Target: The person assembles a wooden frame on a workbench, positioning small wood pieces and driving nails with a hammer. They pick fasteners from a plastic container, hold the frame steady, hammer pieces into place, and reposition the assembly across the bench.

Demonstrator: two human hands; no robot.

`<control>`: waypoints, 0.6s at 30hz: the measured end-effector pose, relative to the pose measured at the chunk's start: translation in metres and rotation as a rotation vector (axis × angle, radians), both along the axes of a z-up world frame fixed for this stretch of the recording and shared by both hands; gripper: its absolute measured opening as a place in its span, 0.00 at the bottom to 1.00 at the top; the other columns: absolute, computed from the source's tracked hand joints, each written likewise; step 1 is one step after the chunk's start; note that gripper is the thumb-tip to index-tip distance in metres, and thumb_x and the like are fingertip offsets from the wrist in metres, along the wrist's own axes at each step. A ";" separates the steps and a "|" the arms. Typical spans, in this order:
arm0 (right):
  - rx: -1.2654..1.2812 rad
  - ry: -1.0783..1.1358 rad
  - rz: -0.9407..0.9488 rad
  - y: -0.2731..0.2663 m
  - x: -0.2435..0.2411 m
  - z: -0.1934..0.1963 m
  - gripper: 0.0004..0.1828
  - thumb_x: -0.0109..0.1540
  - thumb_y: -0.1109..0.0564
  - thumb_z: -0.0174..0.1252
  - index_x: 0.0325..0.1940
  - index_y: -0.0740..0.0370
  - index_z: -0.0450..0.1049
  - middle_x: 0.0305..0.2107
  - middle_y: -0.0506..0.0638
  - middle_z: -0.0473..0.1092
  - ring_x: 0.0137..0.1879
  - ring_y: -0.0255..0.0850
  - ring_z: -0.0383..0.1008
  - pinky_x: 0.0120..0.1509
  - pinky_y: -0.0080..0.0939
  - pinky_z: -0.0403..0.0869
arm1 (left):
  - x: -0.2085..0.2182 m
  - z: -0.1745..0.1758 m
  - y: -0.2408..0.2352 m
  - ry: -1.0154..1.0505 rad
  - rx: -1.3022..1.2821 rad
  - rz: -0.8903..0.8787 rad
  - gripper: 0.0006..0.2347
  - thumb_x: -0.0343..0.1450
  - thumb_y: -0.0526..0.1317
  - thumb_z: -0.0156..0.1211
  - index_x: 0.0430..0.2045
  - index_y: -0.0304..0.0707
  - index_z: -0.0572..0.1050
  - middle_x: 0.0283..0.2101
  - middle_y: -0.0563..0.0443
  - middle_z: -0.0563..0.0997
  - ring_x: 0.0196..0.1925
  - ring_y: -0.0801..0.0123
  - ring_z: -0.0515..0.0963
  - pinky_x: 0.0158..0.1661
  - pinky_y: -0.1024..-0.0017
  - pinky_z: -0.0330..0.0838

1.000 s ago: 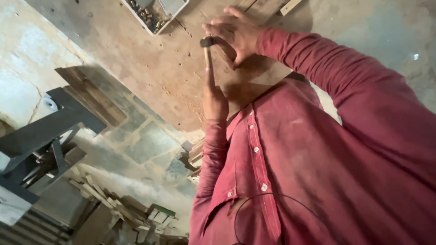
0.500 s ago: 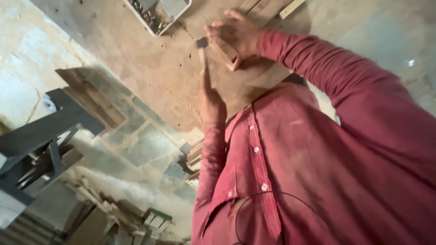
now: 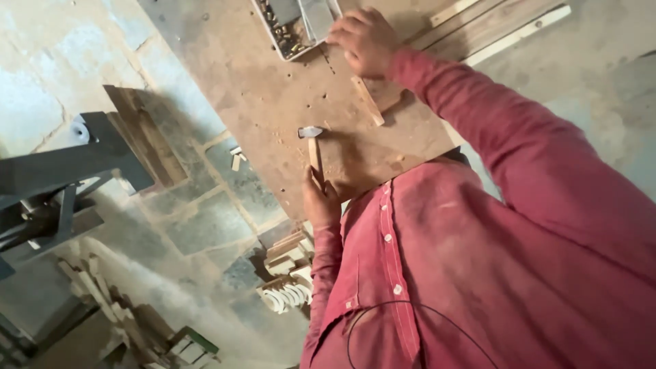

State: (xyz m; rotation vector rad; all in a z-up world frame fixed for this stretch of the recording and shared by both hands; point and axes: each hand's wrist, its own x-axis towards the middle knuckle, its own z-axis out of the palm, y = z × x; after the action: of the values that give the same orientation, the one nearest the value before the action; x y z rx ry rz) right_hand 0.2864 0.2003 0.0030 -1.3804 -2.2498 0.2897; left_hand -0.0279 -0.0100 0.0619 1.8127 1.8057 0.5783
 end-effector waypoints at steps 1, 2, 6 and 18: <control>0.012 0.030 -0.009 0.015 -0.010 0.001 0.21 0.62 0.53 0.63 0.60 0.52 0.75 0.60 0.46 0.71 0.69 0.47 0.66 0.71 0.56 0.65 | -0.001 0.004 0.002 0.072 -0.083 0.039 0.25 0.69 0.32 0.59 0.64 0.39 0.66 0.50 0.34 0.77 0.48 0.43 0.79 0.45 0.55 0.75; 0.024 0.061 -0.018 0.029 -0.021 0.002 0.13 0.65 0.59 0.60 0.54 0.52 0.79 0.55 0.43 0.73 0.67 0.46 0.68 0.67 0.54 0.68 | -0.001 0.008 0.005 0.142 -0.167 0.077 0.25 0.67 0.32 0.61 0.62 0.42 0.69 0.48 0.36 0.77 0.46 0.44 0.79 0.45 0.54 0.74; 0.132 0.055 -0.044 0.071 -0.049 -0.003 0.10 0.63 0.55 0.64 0.49 0.50 0.82 0.49 0.43 0.74 0.58 0.46 0.69 0.59 0.55 0.69 | -0.018 -0.017 0.017 0.184 -0.043 0.079 0.21 0.70 0.36 0.62 0.61 0.46 0.72 0.52 0.43 0.77 0.53 0.48 0.78 0.52 0.57 0.74; -0.004 -0.019 0.046 0.021 -0.027 -0.033 0.07 0.57 0.51 0.68 0.36 0.53 0.83 0.36 0.49 0.75 0.45 0.49 0.76 0.46 0.53 0.73 | -0.022 -0.034 0.037 0.440 0.155 0.023 0.20 0.70 0.51 0.64 0.54 0.47 0.75 0.58 0.44 0.74 0.62 0.49 0.71 0.60 0.49 0.63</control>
State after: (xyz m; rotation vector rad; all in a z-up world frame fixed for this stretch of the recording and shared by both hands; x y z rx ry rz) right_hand 0.2595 0.2215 -0.0296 -1.3402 -2.3000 0.2982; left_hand -0.0496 0.0273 0.0280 2.1570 2.1137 0.3521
